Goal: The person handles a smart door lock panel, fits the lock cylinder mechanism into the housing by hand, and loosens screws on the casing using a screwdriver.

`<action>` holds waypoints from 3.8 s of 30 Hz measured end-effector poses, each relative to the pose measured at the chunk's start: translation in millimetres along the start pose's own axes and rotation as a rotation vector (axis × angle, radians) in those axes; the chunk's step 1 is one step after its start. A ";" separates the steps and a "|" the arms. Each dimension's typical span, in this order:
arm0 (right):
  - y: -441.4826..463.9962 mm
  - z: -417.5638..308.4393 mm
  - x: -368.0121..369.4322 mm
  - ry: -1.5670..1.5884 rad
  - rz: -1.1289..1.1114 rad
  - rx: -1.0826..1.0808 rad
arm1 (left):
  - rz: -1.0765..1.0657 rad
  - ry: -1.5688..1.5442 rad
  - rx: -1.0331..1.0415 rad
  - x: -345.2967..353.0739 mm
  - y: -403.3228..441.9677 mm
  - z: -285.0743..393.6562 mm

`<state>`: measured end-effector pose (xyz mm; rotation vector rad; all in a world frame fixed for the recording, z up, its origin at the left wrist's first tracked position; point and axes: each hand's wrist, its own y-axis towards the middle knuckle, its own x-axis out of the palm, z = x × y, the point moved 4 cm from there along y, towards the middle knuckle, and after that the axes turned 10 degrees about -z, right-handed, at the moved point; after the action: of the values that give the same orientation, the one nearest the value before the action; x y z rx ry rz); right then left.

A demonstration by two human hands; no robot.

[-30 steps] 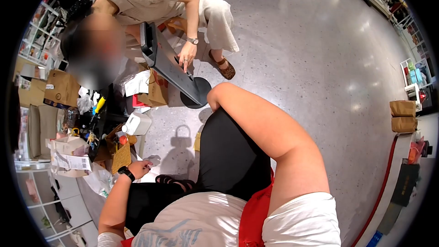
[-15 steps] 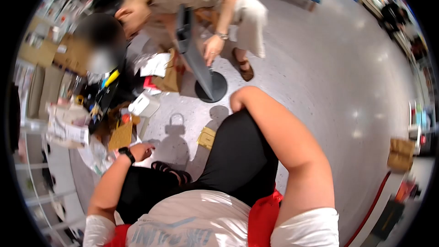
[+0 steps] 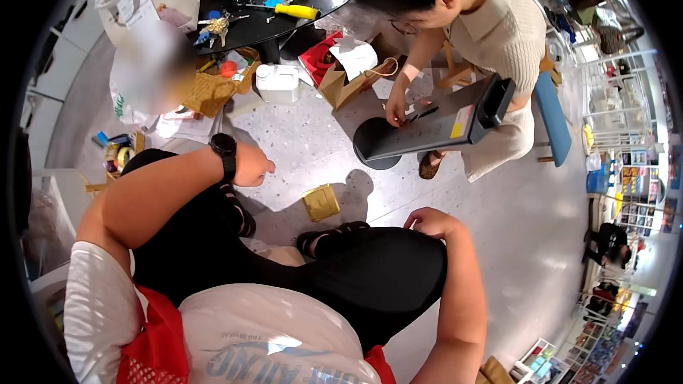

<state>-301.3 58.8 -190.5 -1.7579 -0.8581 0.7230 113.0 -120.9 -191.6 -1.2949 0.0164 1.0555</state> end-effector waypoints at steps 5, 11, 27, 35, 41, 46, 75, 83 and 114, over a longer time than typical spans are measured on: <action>0.1 -11.6 -1.1 0.040 -0.027 0.031 | -0.025 -0.017 0.039 -11.2 -19.6 2.9; 4.6 -19.1 -8.2 0.082 -0.068 0.090 | -0.021 -0.019 0.089 -9.7 -22.1 1.8; 13.6 -18.0 -14.2 0.079 -0.035 0.133 | 0.011 0.017 0.213 -19.8 -45.5 19.8; 7.9 -11.9 -11.4 0.058 -0.014 0.190 | 0.086 0.013 0.218 -23.3 -47.5 24.0; 4.7 -9.4 -9.3 0.037 -0.005 0.167 | 0.080 -0.012 0.264 -20.6 -49.9 24.5; 7.0 -4.3 -8.8 -0.012 0.029 0.132 | -0.025 0.055 0.161 -14.7 -43.8 18.3; 4.7 -5.2 -21.3 -0.109 0.191 0.146 | -0.050 -0.114 0.194 -10.2 -38.3 -1.5; -5.2 -5.2 -31.5 -0.041 0.462 0.028 | 0.153 -0.293 0.302 2.1 -11.3 -8.4; -16.3 30.7 -24.5 0.083 0.505 -0.246 | 0.910 -0.618 0.111 -347.9 59.3 225.8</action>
<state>-343.1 58.6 -182.8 -2.2463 -0.4576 0.8875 -239.3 -166.9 30.4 -0.7917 0.2085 2.1664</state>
